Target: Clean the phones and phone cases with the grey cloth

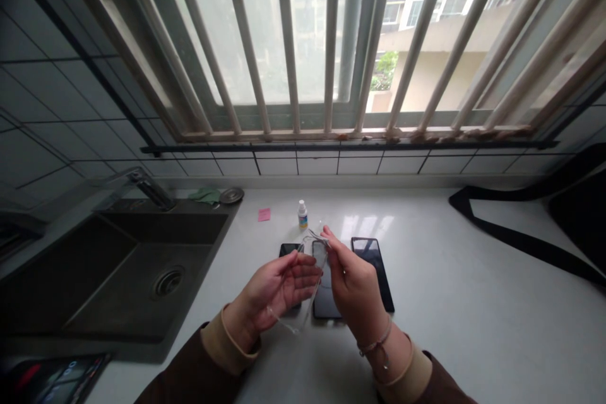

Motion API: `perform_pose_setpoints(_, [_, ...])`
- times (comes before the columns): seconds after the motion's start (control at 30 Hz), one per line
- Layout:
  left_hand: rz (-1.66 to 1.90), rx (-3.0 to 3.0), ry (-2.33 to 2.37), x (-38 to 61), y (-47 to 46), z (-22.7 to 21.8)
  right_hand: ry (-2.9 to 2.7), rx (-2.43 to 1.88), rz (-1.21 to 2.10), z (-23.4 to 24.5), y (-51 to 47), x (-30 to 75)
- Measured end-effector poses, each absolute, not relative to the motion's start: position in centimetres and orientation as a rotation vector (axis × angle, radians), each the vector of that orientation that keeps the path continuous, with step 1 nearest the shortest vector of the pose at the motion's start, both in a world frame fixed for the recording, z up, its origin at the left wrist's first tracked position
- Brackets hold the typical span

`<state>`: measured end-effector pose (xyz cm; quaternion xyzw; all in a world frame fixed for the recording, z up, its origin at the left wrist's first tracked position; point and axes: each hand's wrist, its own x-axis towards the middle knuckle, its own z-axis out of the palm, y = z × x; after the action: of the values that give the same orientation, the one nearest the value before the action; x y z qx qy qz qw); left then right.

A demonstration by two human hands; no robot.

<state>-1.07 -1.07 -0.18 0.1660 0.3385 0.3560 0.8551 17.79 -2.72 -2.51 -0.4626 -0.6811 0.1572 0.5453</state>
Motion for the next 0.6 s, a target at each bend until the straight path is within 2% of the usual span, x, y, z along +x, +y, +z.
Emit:
perform_pose_setpoints(0.3, [1.096,0.191,0.7,-1.5,0.3,-0.6,-1.92,-0.823,0.341,-2.2,-3.2,16.7])
perform_pose_setpoints(0.6, [1.281,0.131,0.743,-2.8,1.1,0.7,-1.987,-0.689,0.528,-1.3,-4.1,16.3])
